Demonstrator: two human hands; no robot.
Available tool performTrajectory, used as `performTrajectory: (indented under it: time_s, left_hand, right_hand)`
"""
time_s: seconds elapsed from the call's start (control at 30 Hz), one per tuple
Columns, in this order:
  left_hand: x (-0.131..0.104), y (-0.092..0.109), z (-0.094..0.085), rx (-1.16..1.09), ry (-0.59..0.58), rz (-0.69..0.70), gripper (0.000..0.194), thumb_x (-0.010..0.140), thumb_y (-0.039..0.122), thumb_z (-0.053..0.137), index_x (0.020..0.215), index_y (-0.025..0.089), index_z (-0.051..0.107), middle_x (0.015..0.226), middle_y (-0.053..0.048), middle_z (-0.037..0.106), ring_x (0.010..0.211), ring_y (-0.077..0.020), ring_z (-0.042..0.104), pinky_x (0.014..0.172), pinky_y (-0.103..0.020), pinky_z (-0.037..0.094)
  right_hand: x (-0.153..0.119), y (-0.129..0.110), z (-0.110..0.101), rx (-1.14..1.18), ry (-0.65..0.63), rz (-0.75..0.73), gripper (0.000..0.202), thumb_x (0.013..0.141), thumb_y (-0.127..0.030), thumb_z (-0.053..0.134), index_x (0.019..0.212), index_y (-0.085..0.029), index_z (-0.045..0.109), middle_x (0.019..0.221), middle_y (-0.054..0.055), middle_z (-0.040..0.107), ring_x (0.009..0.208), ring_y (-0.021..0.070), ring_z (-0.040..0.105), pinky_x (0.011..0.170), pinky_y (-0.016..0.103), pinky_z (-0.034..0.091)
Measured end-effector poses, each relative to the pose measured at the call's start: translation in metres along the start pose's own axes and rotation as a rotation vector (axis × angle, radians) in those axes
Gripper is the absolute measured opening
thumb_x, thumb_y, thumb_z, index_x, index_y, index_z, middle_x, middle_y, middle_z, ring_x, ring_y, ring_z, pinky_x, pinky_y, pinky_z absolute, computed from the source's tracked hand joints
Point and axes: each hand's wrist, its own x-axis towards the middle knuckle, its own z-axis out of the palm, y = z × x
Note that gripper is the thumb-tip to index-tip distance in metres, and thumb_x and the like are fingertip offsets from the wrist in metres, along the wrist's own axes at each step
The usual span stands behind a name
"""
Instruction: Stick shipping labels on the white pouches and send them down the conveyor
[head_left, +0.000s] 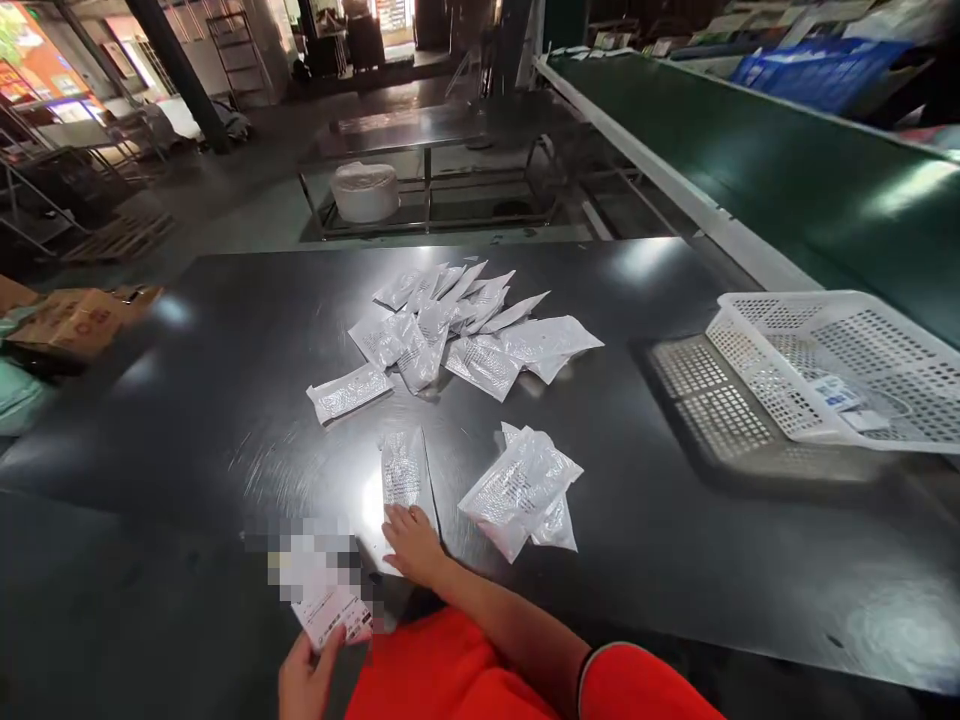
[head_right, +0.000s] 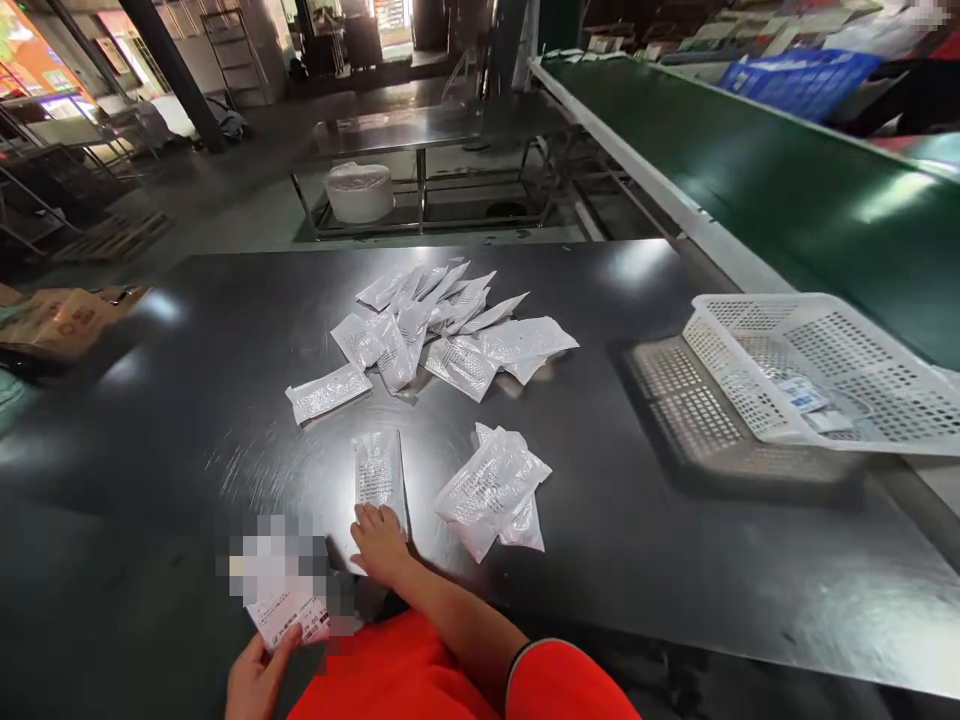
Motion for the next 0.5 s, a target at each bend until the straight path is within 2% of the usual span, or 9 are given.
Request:
performTrajectory:
  time_s: [0.1,0.17,0.3,0.4,0.43,0.5]
  left_hand:
    - [0.003,0.011,-0.003,0.023,-0.018,0.014,0.054,0.061,0.06,0.064,0.084,0.013,0.075,0.087,-0.012,0.079,0.084,-0.0333,0.071,0.071,-0.036,0.055]
    - [0.002,0.012,-0.005,0.032,0.0,-0.006,0.055,0.062,0.06,0.063,0.086,0.012,0.075,0.089,-0.013,0.079,0.086,-0.0344,0.071,0.072,-0.036,0.055]
    - [0.0,0.003,-0.006,0.021,-0.058,-0.082,0.058,0.054,0.062,0.068,0.085,0.012,0.074,0.089,-0.014,0.079,0.091,-0.0366,0.071,0.073,-0.038,0.056]
    - [0.004,-0.001,-0.007,0.009,-0.134,-0.136,0.059,0.048,0.062,0.072,0.082,0.013,0.075,0.087,-0.013,0.079,0.091,-0.0368,0.071,0.073,-0.037,0.057]
    - [0.006,-0.001,-0.007,0.016,-0.15,-0.142,0.058,0.047,0.062,0.072,0.081,0.014,0.075,0.087,-0.013,0.079,0.091,-0.0368,0.071,0.072,-0.037,0.057]
    - [0.011,0.002,-0.007,0.057,-0.19,-0.149,0.056,0.048,0.061,0.072,0.079,0.015,0.075,0.084,-0.012,0.079,0.09,-0.0372,0.071,0.069,-0.036,0.056]
  right_hand:
    - [0.01,0.014,0.001,-0.041,0.071,0.096,0.068,0.083,-0.033,0.062,0.145,-0.022,0.039,0.16,0.009,0.018,0.147,0.0324,0.012,0.118,0.054,0.005]
    - [0.019,0.025,-0.003,-0.063,0.041,0.156,0.073,0.084,-0.037,0.059,0.15,-0.02,0.03,0.16,0.01,0.012,0.148,0.0318,0.007,0.117,0.056,0.001]
    - [0.036,0.022,-0.007,-0.064,-0.048,0.226,0.079,0.081,-0.044,0.062,0.149,-0.02,0.031,0.161,0.012,0.008,0.147,0.0346,0.002,0.115,0.06,0.001]
    - [0.037,0.011,-0.014,0.07,-0.067,0.263,0.071,0.083,-0.052,0.058,0.145,-0.021,0.04,0.16,0.014,0.014,0.146,0.0386,0.006,0.111,0.066,0.008]
    - [0.032,0.012,-0.019,0.117,-0.019,0.293,0.067,0.085,-0.052,0.054,0.143,-0.022,0.042,0.16,0.013,0.017,0.145,0.0384,0.01,0.11,0.066,0.011]
    - [0.011,0.022,-0.034,0.15,0.197,0.412,0.058,0.089,-0.048,0.048,0.142,-0.023,0.043,0.157,0.012,0.025,0.143,0.0349,0.019,0.112,0.059,0.016]
